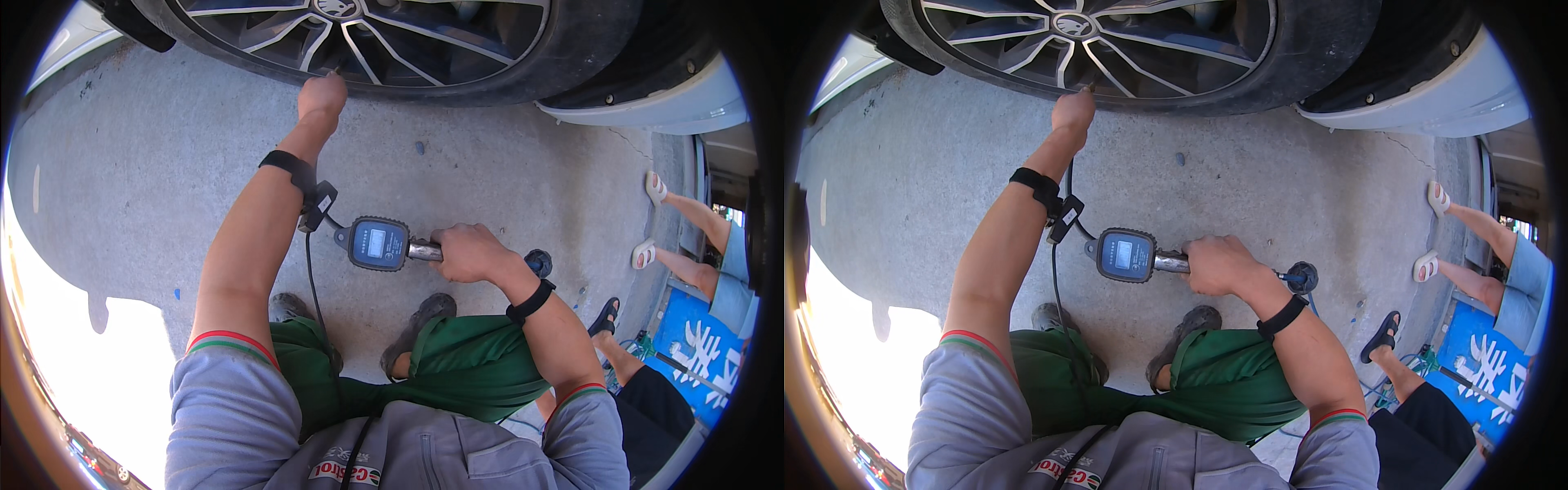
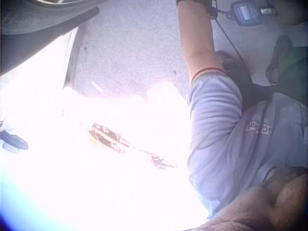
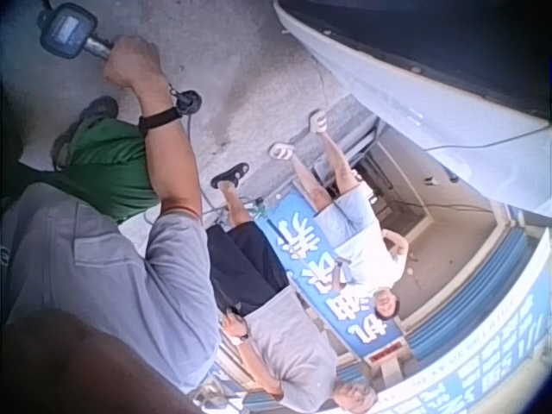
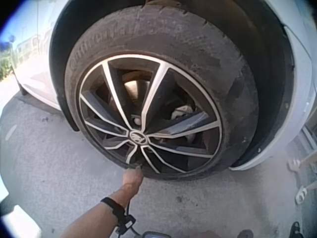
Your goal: The person uses a digital tire inflator to inflate the front and rear tires of a white car. They attach the inflator nozzle to each tire valve, monitor the pressure on the device's display, and repeat the process for multiple tires.
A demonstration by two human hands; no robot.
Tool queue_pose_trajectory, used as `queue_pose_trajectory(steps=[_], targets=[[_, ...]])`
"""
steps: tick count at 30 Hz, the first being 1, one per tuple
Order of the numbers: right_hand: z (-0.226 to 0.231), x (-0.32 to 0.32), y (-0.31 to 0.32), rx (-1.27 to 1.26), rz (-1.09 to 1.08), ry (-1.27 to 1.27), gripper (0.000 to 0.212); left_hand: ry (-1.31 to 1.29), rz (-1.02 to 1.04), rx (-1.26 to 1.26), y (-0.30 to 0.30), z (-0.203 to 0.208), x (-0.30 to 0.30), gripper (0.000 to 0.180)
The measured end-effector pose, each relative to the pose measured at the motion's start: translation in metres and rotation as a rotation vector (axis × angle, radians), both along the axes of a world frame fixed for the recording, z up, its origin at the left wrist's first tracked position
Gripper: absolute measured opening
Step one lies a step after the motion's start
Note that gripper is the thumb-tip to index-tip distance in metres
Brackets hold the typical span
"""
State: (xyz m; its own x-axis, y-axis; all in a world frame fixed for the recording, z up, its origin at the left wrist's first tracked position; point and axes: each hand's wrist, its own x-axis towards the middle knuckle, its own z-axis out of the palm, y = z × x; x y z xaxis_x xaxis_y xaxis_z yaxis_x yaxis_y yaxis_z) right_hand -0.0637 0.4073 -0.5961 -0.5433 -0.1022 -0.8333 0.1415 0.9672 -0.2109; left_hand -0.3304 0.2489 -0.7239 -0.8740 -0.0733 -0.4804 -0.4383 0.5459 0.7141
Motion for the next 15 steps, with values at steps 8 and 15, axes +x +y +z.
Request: queue_pose_trajectory(steps=[8,15], targets=[[0.0006,-0.0005,-0.0004,0.003,0.007,-0.004,0.03,0.002,-0.011,0.017,-0.001,0.0026,0.0008,0.056],[0.0028,-0.0026,-0.0021,0.012,0.008,-0.014,0.031,0.004,0.022,0.03,-0.0001,0.0045,0.0026,0.058]])
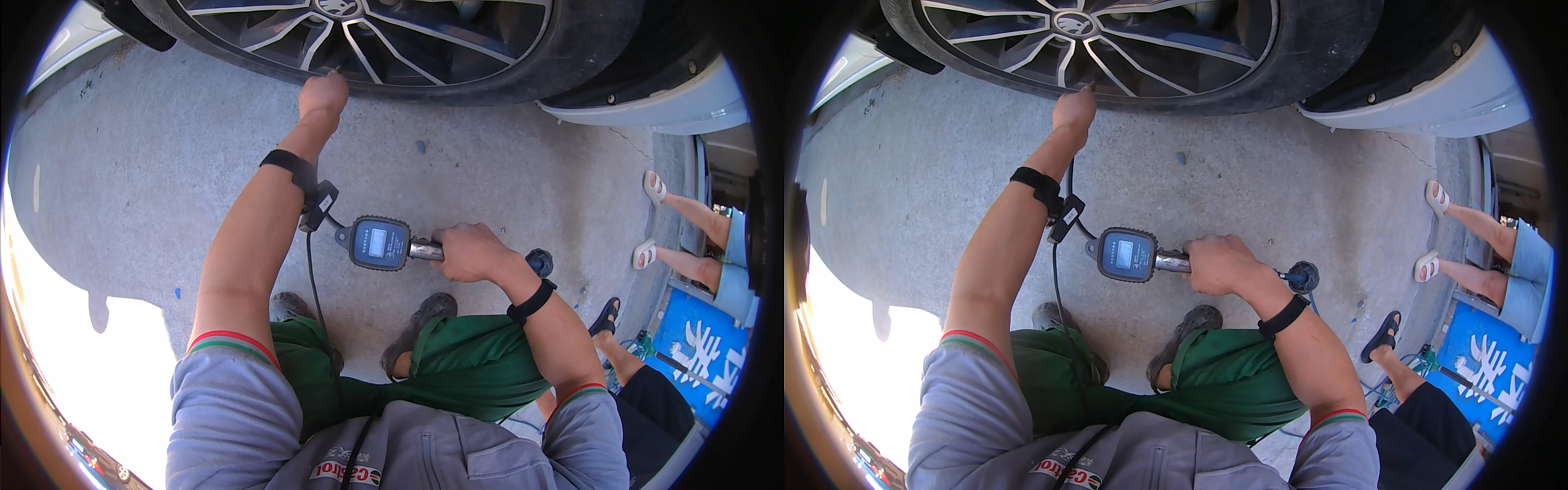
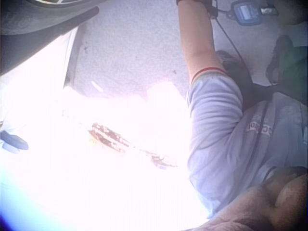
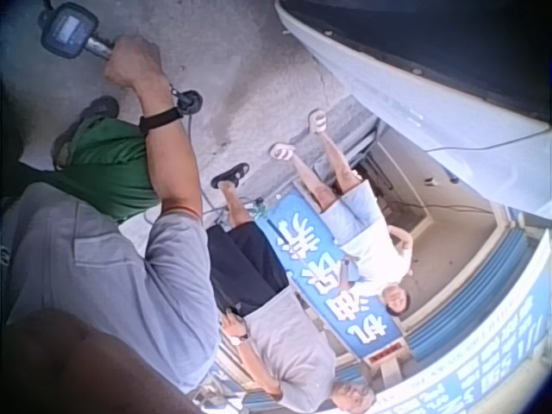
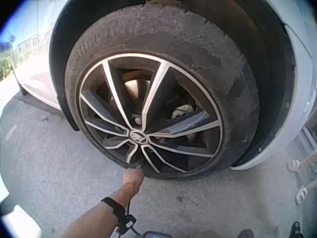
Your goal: The person uses a digital tire inflator to inflate the front and rear tires of a white car. They attach the inflator nozzle to each tire valve, monitor the pressure on the device's display, and repeat the process for multiple tires.
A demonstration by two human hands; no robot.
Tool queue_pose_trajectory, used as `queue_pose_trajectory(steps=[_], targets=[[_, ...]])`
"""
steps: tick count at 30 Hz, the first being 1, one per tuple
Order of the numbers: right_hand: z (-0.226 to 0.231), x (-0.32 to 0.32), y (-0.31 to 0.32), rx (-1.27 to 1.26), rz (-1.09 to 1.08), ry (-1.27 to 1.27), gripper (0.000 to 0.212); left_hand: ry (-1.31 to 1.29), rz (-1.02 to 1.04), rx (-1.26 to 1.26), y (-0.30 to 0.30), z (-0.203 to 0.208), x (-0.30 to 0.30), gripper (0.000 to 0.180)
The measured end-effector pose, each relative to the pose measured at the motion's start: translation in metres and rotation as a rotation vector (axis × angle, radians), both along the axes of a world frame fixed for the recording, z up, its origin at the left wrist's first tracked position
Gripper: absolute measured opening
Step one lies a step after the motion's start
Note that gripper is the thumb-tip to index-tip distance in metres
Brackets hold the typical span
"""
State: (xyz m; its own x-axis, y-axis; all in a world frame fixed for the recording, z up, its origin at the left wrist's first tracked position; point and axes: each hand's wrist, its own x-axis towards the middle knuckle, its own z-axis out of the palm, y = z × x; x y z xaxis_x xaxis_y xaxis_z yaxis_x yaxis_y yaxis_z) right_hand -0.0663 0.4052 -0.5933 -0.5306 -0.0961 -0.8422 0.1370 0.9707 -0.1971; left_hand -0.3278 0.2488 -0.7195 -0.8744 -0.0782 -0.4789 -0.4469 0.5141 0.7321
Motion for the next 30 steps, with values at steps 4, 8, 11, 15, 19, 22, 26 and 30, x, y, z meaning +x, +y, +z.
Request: queue_pose_trajectory(steps=[4,8,11,15,19,22,26,30], targets=[[0.0003,0.0004,0.0002,-0.001,0.001,0.004,0.031,0.001,-0.005,0.001,0.0,0.0007,0.0003,0.059],[-0.0007,0.0015,0.0009,-0.005,0.001,0.012,0.031,-0.003,-0.002,-0.003,-0.0002,0.0018,0.001,0.059],[-0.0026,0.0022,0.0015,-0.002,0.002,0.013,0.031,-0.018,-0.008,-0.001,-0.0002,0.0037,0.0012,0.058],[-0.005,0.0027,0.0021,0.005,0.006,0.009,0.031,-0.036,0.006,0.012,0.0002,0.0068,0.0017,0.058],[-0.0054,0.0035,0.0029,-0.001,0.006,0.017,0.03,-0.059,-0.008,-0.003,0.001,0.0083,0.0017,0.055],[-0.0056,0.0036,0.0028,-0.005,0.01,0.025,0.03,-0.058,-0.012,-0.007,0.0008,0.0075,0.0006,0.055],[-0.0045,0.0029,0.0021,-0.006,0.01,0.028,0.03,-0.06,-0.015,-0.011,0.0005,0.0052,-0.0009,0.055],[-0.0009,0.0011,0.0009,-0.002,0.017,0.017,0.031,-0.057,-0.016,-0.013,0.0006,0.0042,-0.0005,0.055]])
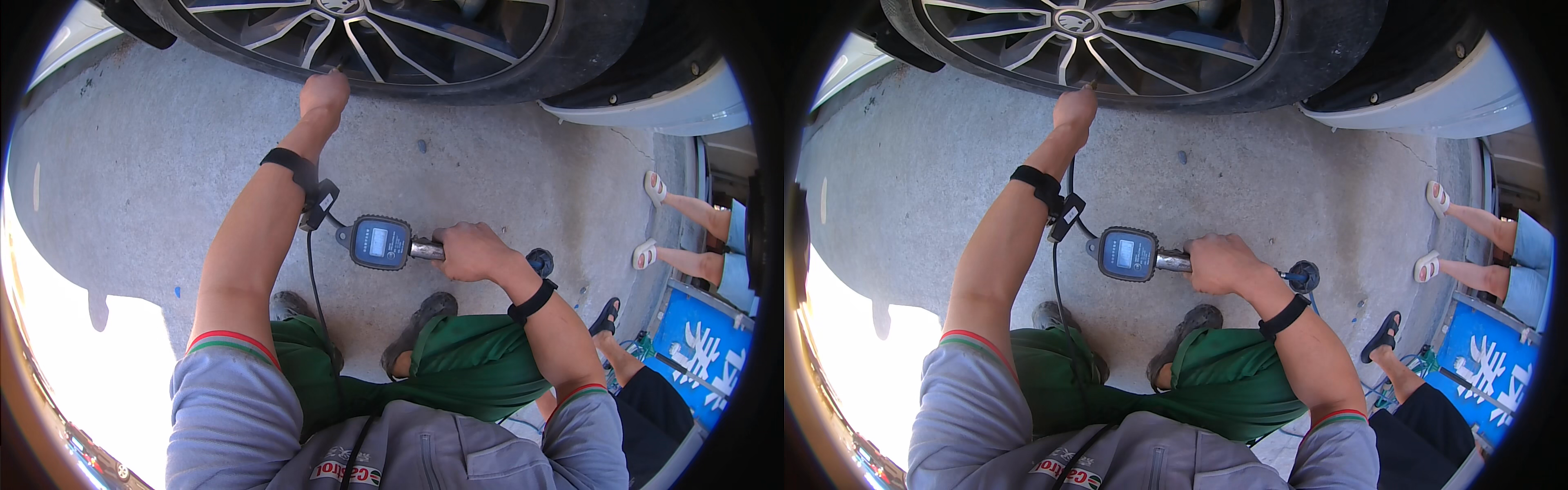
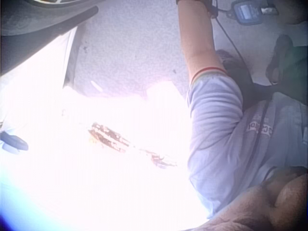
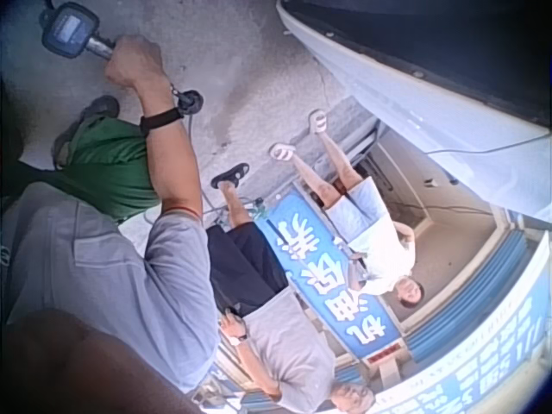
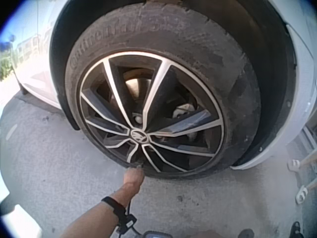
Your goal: The person uses a digital tire inflator to inflate the front and rear tires of a white car. They attach the inflator nozzle to each tire valve, monitor the pressure on the device's display, and repeat the process for multiple tires.
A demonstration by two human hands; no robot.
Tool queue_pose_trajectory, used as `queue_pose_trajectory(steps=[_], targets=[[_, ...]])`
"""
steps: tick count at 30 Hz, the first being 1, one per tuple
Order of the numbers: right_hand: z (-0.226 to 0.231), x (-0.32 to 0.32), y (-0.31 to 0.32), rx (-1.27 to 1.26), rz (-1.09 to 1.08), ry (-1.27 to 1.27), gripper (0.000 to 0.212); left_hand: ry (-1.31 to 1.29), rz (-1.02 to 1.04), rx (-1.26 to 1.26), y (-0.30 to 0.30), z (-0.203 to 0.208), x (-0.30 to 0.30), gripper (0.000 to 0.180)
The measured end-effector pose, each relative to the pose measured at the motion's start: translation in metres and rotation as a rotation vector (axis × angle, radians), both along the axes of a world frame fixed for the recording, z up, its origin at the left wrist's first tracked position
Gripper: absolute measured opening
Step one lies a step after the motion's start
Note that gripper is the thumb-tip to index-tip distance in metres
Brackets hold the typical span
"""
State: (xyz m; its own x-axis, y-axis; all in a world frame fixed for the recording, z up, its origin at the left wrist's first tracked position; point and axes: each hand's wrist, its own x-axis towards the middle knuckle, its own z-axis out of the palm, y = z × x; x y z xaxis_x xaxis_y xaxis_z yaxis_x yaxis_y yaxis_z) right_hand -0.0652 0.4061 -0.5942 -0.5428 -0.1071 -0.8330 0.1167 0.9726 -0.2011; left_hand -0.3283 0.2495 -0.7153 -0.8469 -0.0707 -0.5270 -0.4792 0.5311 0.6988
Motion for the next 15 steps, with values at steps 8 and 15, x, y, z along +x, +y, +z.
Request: queue_pose_trajectory(steps=[8,15], targets=[[0.0,0.0,0.0,-0.002,-0.005,0.0,0.031,0.062,-0.043,-0.03,-0.001,-0.006,0.0,0.057],[-0.006,0.002,0.003,-0.005,0.014,0.001,0.029,0.123,-0.2,-0.098,-0.003,-0.017,-0.005,0.058]])
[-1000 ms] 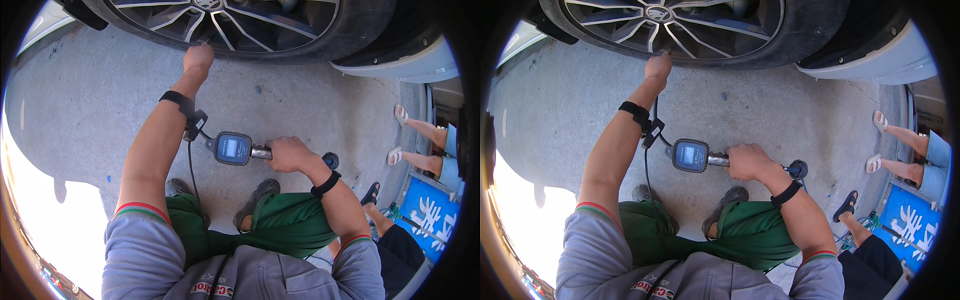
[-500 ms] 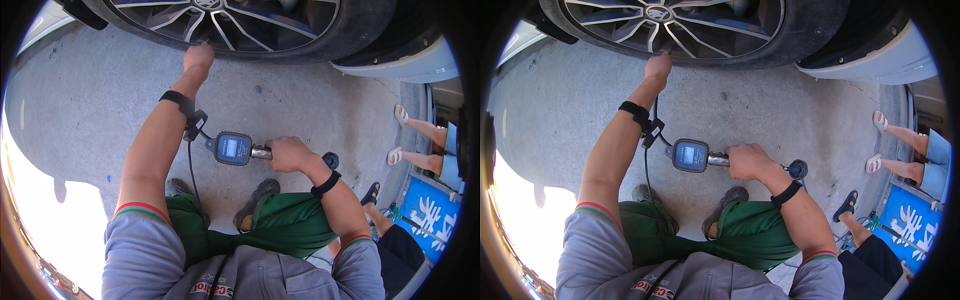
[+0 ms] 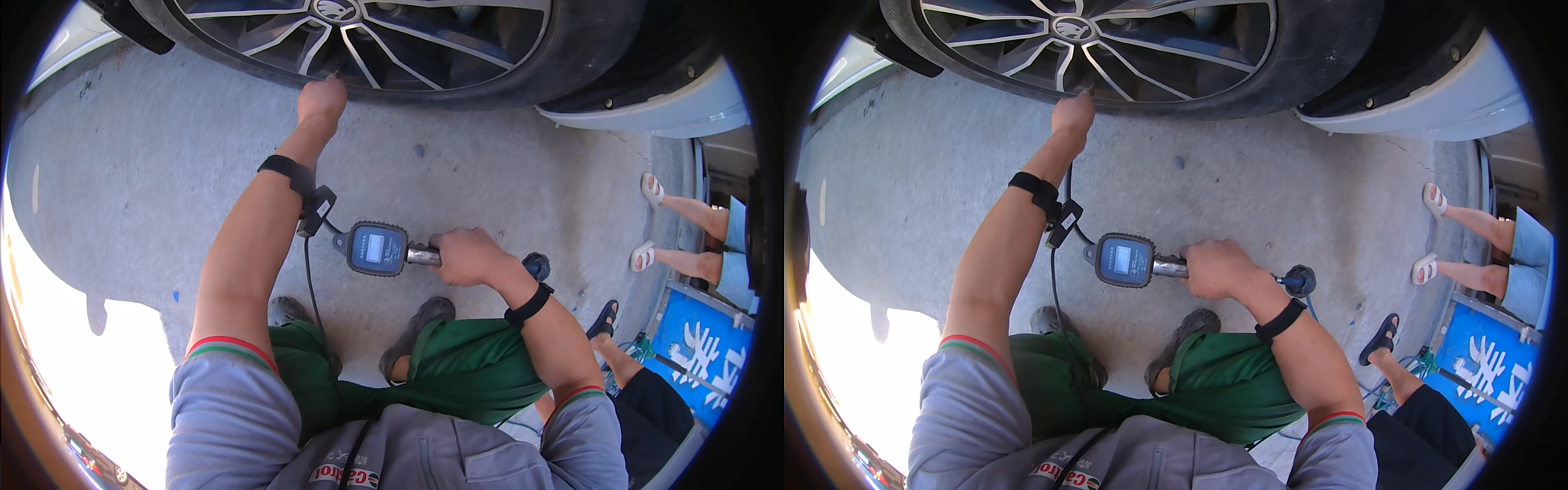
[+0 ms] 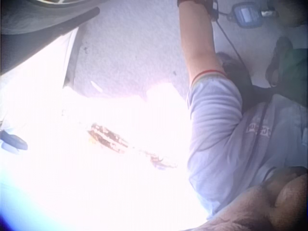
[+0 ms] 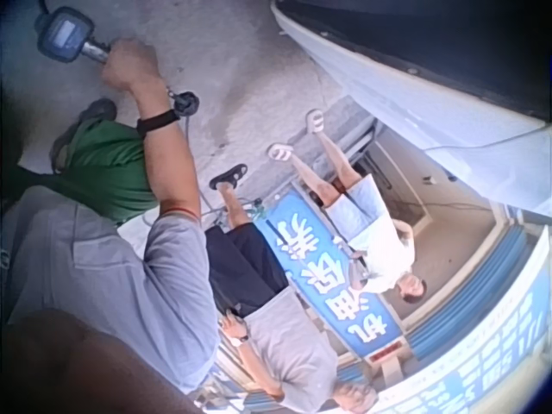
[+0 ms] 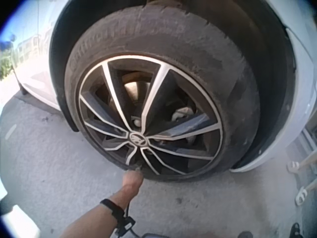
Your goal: The person uses a digital tire inflator to inflate the front and rear tires of a white car. They attach the inflator nozzle to each tire valve, monitor the pressure on the device's display, and repeat the process for multiple tires.
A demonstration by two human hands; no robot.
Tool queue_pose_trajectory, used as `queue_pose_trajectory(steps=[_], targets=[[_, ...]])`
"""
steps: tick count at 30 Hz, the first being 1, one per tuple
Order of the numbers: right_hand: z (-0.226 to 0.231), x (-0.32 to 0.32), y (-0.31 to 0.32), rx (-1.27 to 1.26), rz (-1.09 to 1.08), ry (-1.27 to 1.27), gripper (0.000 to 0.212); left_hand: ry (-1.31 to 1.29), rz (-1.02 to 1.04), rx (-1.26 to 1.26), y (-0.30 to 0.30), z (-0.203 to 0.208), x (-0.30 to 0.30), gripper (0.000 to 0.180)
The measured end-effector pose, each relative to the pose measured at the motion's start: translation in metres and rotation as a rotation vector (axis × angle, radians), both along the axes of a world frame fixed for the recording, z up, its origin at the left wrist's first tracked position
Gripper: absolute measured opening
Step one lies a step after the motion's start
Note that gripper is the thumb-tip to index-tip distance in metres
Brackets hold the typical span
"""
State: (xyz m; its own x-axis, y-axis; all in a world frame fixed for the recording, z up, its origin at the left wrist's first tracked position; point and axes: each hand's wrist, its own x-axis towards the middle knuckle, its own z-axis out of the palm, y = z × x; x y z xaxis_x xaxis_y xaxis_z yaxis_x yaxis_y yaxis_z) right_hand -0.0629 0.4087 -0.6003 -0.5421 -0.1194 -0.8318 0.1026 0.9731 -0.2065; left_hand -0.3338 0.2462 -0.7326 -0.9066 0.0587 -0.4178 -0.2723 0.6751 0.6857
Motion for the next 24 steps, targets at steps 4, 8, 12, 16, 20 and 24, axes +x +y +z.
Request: queue_pose_trajectory(steps=[4,8,12,16,20,24], targets=[[0.0,0.0,0.0,-0.005,-0.003,0.004,0.03,0.039,-0.029,-0.014,-0.001,0.005,0.002,0.058],[0.001,0.001,0.001,-0.009,-0.004,0.005,0.03,-0.033,0.111,0.027,0.003,0.015,0.006,0.05],[0.0,0.001,0.0,-0.004,-0.009,0.01,0.03,-0.004,0.003,-0.043,0.002,0.016,0.007,0.046],[-0.002,0.001,-0.001,0.013,0.004,0.007,0.03,0.098,-0.182,-0.148,-0.002,0.009,0.002,0.052],[-0.004,0.002,0.0,0.019,0.016,0.021,0.03,0.11,-0.188,-0.19,-0.001,0.005,0.002,0.047],[-0.005,0.004,0.001,-0.004,-0.004,0.038,0.03,0.173,-0.385,-0.377,-0.004,0.01,0.002,0.039]])
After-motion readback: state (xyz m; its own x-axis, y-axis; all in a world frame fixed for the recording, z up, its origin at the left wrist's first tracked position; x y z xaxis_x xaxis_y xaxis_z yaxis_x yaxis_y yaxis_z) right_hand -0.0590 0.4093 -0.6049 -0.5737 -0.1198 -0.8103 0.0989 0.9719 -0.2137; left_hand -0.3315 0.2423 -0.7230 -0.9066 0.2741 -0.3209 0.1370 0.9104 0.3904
